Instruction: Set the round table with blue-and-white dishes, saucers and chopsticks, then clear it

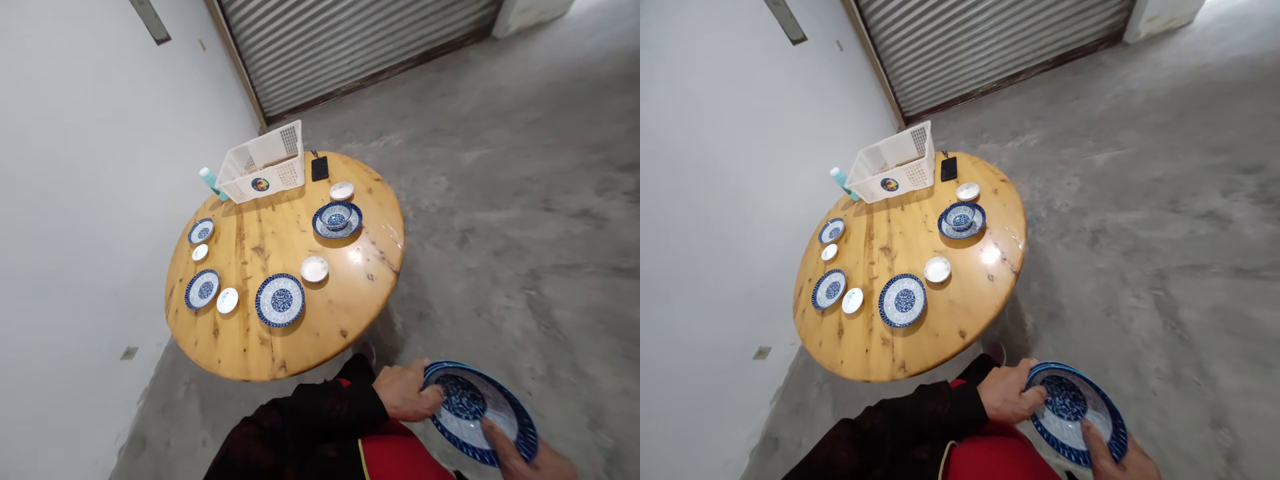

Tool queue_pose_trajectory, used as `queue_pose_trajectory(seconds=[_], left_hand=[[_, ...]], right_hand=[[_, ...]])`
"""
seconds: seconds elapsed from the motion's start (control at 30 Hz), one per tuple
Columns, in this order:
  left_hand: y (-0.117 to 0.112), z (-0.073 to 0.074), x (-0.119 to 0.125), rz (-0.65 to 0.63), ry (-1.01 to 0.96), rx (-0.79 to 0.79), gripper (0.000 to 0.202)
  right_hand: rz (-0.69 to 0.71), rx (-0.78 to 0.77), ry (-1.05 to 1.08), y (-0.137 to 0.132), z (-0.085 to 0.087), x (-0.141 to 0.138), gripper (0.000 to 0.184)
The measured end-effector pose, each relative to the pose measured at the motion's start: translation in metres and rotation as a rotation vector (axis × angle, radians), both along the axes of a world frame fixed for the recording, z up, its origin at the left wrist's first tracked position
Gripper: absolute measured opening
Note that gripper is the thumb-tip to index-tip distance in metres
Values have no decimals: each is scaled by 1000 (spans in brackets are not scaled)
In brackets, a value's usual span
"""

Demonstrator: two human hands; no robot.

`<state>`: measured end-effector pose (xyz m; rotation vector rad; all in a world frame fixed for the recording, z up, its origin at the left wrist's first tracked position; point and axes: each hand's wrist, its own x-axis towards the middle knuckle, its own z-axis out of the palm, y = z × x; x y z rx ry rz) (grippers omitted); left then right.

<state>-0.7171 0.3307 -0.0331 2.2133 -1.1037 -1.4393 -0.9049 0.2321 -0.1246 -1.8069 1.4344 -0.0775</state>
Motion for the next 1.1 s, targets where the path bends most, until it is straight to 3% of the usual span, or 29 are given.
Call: queue_pose_trajectory(seconds=[0.27,0.53,0.8,0.93,1.1], left_hand=[[-63,0,46,164,-21,-47,54],[-114,10,114,447,17,-155,52],[-128,28,174,619,-217,-54,42],[-133,36,208,711,-373,3,36],[-140,33,251,824,-540,61,34]], right_hand=[[136,-28,-99,-93,13,69,51],[387,-48,-126,-183,44,178,43],[627,-6,-221,-207,65,291,39],[742,14,-318,-215,67,347,33],[899,-16,-318,-225,63,419,29]])
